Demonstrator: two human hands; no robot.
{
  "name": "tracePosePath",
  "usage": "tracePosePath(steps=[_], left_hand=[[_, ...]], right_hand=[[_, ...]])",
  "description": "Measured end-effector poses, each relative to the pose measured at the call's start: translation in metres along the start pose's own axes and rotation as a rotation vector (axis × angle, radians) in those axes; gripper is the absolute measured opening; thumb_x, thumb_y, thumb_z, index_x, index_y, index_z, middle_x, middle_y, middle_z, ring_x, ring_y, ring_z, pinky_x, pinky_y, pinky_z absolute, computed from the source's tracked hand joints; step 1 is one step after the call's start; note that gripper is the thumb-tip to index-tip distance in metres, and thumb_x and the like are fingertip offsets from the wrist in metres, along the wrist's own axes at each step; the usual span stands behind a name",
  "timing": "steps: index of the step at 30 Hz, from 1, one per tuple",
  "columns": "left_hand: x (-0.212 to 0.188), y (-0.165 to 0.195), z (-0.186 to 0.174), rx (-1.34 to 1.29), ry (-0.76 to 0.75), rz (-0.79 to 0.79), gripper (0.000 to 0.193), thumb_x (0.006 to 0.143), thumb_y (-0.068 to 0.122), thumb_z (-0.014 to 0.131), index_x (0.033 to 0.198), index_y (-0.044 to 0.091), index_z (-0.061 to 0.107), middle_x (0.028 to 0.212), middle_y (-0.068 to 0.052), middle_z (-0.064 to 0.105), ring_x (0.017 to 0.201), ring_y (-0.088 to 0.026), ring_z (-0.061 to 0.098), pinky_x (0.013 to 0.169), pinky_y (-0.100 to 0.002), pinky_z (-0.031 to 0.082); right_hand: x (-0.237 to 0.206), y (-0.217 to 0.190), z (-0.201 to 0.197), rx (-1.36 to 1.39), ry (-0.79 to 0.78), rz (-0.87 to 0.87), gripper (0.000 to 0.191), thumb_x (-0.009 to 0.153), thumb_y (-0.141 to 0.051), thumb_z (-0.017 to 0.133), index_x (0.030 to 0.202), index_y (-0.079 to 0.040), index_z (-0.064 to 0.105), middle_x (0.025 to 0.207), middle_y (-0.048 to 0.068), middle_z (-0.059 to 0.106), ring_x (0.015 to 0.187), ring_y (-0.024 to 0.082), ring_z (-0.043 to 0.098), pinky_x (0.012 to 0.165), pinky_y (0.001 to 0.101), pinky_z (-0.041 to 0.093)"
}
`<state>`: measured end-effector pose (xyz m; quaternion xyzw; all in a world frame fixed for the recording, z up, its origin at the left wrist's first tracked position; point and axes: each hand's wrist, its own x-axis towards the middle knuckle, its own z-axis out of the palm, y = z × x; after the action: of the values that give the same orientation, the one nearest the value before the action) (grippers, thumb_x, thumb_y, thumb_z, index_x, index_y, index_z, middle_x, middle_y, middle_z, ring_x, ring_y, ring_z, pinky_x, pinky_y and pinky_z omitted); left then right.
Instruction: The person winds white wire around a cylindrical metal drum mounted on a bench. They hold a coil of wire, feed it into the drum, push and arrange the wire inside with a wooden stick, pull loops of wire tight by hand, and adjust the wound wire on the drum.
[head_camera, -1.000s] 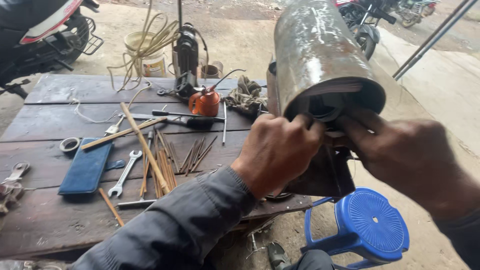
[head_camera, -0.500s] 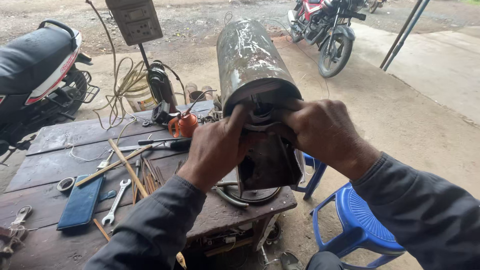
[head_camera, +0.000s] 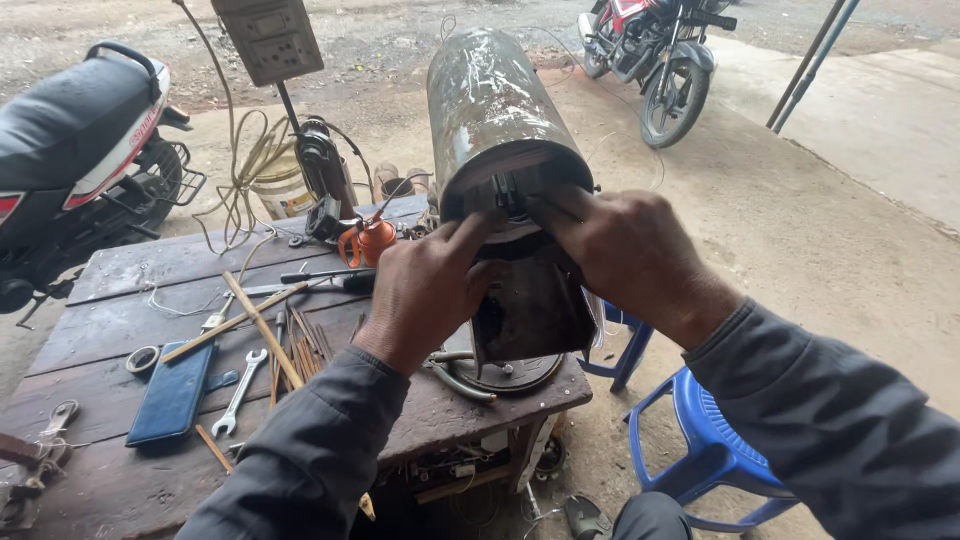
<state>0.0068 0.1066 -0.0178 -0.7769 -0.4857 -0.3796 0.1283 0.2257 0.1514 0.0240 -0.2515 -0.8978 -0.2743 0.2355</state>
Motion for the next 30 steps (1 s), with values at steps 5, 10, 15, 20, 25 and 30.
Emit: tracePosePath(steps=[5, 10, 15, 20, 25, 30], left_hand=[[0.011, 0.011, 0.000, 0.040, -0.089, -0.073, 0.033, 0.076, 0.008, 0.073, 0.110, 0.011, 0.073, 0.088, -0.016, 0.073, 0.078, -0.036, 0.073, 0.064, -0.048, 0.057], [0.052, -0.004, 0.010, 0.148, -0.612, -0.203, 0.027, 0.073, 0.015, 0.072, 0.099, 0.008, 0.076, 0.100, -0.019, 0.074, 0.096, -0.037, 0.072, 0.082, -0.048, 0.059], [0.060, -0.015, 0.017, 0.016, -0.612, -0.212, 0.026, 0.080, 0.016, 0.068, 0.102, 0.003, 0.073, 0.100, -0.023, 0.074, 0.098, -0.039, 0.072, 0.088, -0.048, 0.057], [0.047, -0.017, 0.010, -0.349, -0.406, -0.098, 0.034, 0.079, 0.008, 0.063, 0.112, 0.001, 0.070, 0.104, -0.024, 0.073, 0.100, -0.040, 0.071, 0.082, -0.048, 0.057], [0.043, -0.005, -0.002, -0.815, -0.370, -0.257, 0.036, 0.093, 0.008, 0.051, 0.127, 0.001, 0.061, 0.100, -0.016, 0.073, 0.084, -0.028, 0.071, 0.067, -0.041, 0.058], [0.040, -0.004, -0.016, -0.880, -0.465, -0.536, 0.033, 0.103, 0.017, 0.051, 0.133, 0.008, 0.060, 0.090, -0.016, 0.065, 0.060, -0.028, 0.057, 0.052, -0.044, 0.046]], right_hand=[[-0.013, -0.008, 0.005, 0.248, 0.204, 0.128, 0.050, 0.079, -0.016, 0.079, 0.127, -0.006, 0.069, 0.128, 0.017, 0.069, 0.092, 0.036, 0.074, 0.079, 0.0448, 0.060], [-0.015, -0.019, 0.013, 0.187, 0.226, 0.198, 0.043, 0.082, -0.012, 0.078, 0.123, -0.008, 0.070, 0.128, 0.013, 0.067, 0.108, 0.036, 0.071, 0.085, 0.0463, 0.060], [-0.011, -0.025, 0.017, 0.062, 0.262, 0.213, 0.030, 0.082, -0.013, 0.078, 0.109, -0.004, 0.068, 0.114, 0.015, 0.061, 0.103, 0.032, 0.071, 0.071, 0.0433, 0.059], [-0.008, -0.024, 0.013, 0.066, 0.170, 0.088, 0.022, 0.082, -0.013, 0.080, 0.099, -0.006, 0.067, 0.103, 0.010, 0.062, 0.084, 0.026, 0.072, 0.064, 0.0412, 0.059], [-0.006, -0.030, 0.001, 0.226, 0.235, 0.052, 0.028, 0.082, -0.019, 0.082, 0.100, -0.004, 0.066, 0.109, 0.013, 0.068, 0.077, 0.029, 0.073, 0.066, 0.0415, 0.059], [-0.004, -0.044, -0.006, 0.284, 0.099, 0.145, 0.025, 0.086, -0.021, 0.084, 0.098, -0.004, 0.071, 0.097, 0.013, 0.069, 0.072, 0.031, 0.073, 0.064, 0.0447, 0.058]])
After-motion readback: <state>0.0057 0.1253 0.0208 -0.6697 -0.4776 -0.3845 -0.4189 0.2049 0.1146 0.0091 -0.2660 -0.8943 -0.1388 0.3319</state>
